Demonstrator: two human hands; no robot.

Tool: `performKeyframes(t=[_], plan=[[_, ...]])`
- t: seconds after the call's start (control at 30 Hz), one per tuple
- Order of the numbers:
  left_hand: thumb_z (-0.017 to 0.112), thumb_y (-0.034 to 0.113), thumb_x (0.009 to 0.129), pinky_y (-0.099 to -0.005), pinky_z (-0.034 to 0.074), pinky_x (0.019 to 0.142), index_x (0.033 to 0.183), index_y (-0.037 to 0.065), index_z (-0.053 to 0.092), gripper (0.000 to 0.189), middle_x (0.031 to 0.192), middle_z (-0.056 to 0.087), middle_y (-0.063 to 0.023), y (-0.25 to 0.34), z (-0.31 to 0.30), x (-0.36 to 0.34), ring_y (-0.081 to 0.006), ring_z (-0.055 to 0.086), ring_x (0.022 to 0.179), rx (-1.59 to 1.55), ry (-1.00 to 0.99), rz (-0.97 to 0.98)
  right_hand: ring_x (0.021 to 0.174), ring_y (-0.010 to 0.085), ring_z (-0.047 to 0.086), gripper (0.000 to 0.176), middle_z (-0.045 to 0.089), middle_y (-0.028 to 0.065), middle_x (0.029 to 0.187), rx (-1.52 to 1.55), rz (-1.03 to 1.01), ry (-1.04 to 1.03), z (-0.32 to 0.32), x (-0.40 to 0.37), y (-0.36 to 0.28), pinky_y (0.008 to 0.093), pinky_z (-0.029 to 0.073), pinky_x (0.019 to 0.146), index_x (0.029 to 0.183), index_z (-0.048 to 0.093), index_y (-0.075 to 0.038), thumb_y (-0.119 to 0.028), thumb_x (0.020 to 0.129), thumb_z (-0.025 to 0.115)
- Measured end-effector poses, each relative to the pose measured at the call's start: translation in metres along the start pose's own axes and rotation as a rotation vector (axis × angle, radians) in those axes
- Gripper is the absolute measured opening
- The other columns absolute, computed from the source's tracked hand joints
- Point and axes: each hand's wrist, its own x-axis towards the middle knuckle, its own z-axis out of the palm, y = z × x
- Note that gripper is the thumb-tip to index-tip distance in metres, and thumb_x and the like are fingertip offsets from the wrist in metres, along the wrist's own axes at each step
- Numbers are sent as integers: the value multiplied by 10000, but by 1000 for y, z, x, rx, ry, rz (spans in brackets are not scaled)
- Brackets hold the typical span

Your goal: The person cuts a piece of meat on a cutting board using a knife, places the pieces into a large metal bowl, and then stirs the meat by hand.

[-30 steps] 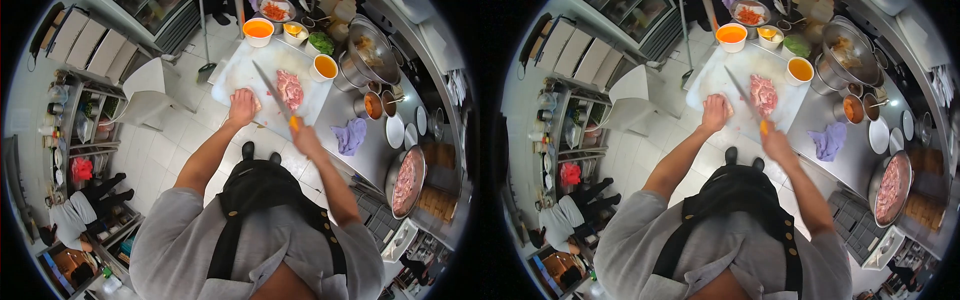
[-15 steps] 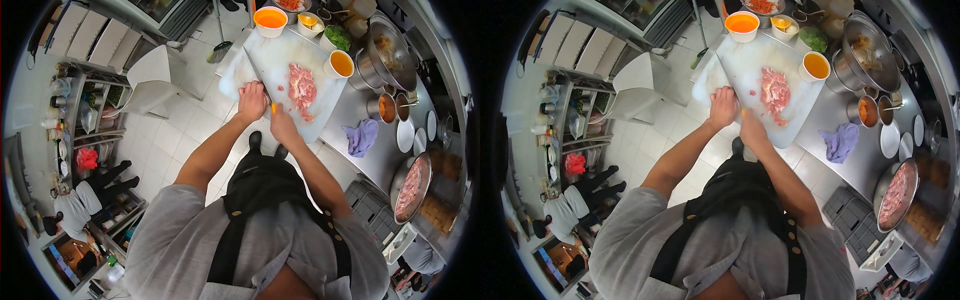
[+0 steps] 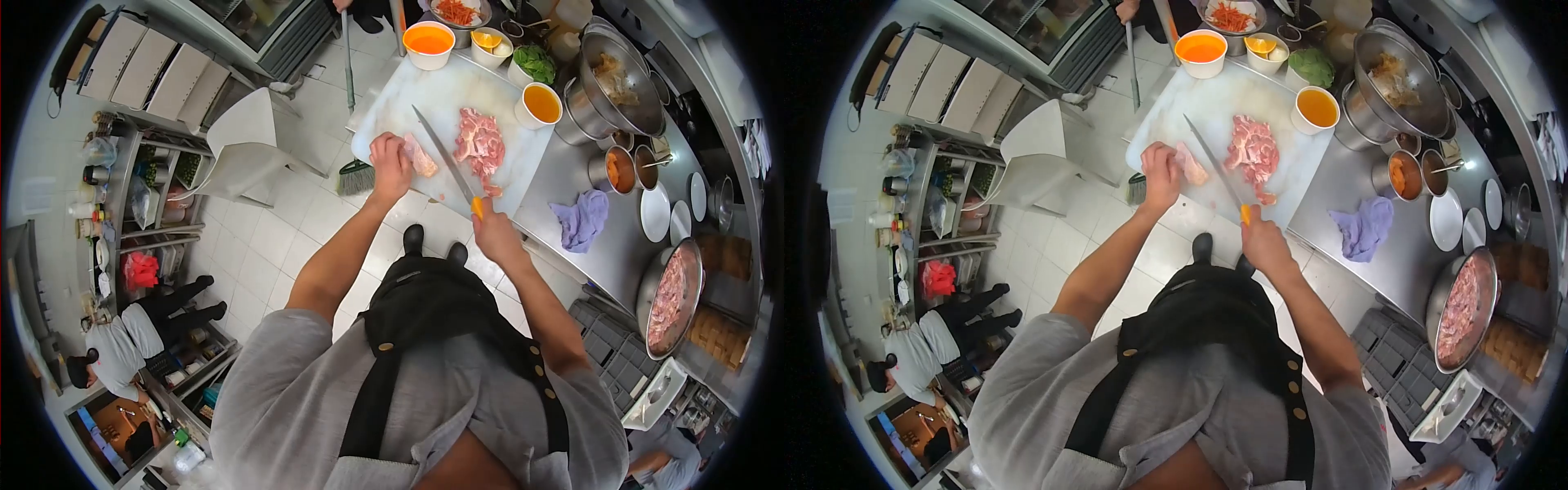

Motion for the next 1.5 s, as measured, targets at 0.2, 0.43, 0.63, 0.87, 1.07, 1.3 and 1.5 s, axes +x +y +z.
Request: performKeyframes(t=[0.2, 0.43, 0.63, 0.87, 1.07, 1.3, 1.5], plan=[[542, 79, 842, -470, 341, 850, 1041, 31, 518, 206, 1145, 483, -164, 2, 8, 3, -341, 440, 1076, 129, -27, -140, 676, 491, 597, 310, 596, 309, 711, -27, 44, -167, 5, -23, -10, 562, 468, 615, 1105, 377, 26, -179, 922, 521], [577, 108, 814, -445, 341, 794, 993, 57, 557, 186, 1069, 547, -108, 10, 13, 5, -296, 483, 1007, 177, -108, -114, 678, 482, 601, 300, 603, 302, 723, -32, 60, -172, 9, -10, -27, 557, 473, 621, 1092, 361, 21, -180, 928, 512], [582, 122, 805, -446, 325, 785, 1012, 58, 539, 221, 1080, 541, -106, 13, 13, 6, -290, 485, 992, 277, -165, -59, 677, 477, 615, 287, 608, 296, 711, 38, 93, -132, 7, -18, -21, 552, 495, 613, 1082, 370, 38, -169, 929, 498], [582, 124, 814, -446, 310, 788, 1025, 73, 528, 223, 1099, 542, -99, 15, 12, 5, -288, 493, 994, 249, -183, -24, 643, 457, 623, 304, 602, 293, 681, -10, 75, -170, 10, -21, -25, 539, 508, 587, 1086, 363, 44, -164, 919, 508], [585, 134, 815, -426, 303, 771, 966, 91, 560, 158, 1047, 569, -61, 20, 14, 12, -247, 507, 966, 248, -204, -77, 683, 473, 615, 302, 601, 306, 718, -14, 32, -181, 4, 18, -25, 541, 501, 610, 1084, 354, 47, -148, 911, 507], [590, 135, 812, -416, 306, 761, 948, 87, 568, 145, 1034, 571, -58, 16, 15, 8, -244, 513, 946, 216, -194, -48, 760, 495, 591, 265, 596, 328, 804, 150, -38, -108, 39, 82, -21, 558, 472, 686, 1072, 372, 19, -155, 913, 491], [594, 116, 796, -412, 320, 755, 948, 87, 580, 155, 1068, 576, -58, 16, 17, 6, -243, 516, 963, 238, -155, -10, 798, 489, 599, 316, 595, 332, 837, 57, -24, 36, 20, 41, 30, 550, 482, 690, 1154, 378, -4, -183, 920, 491]])
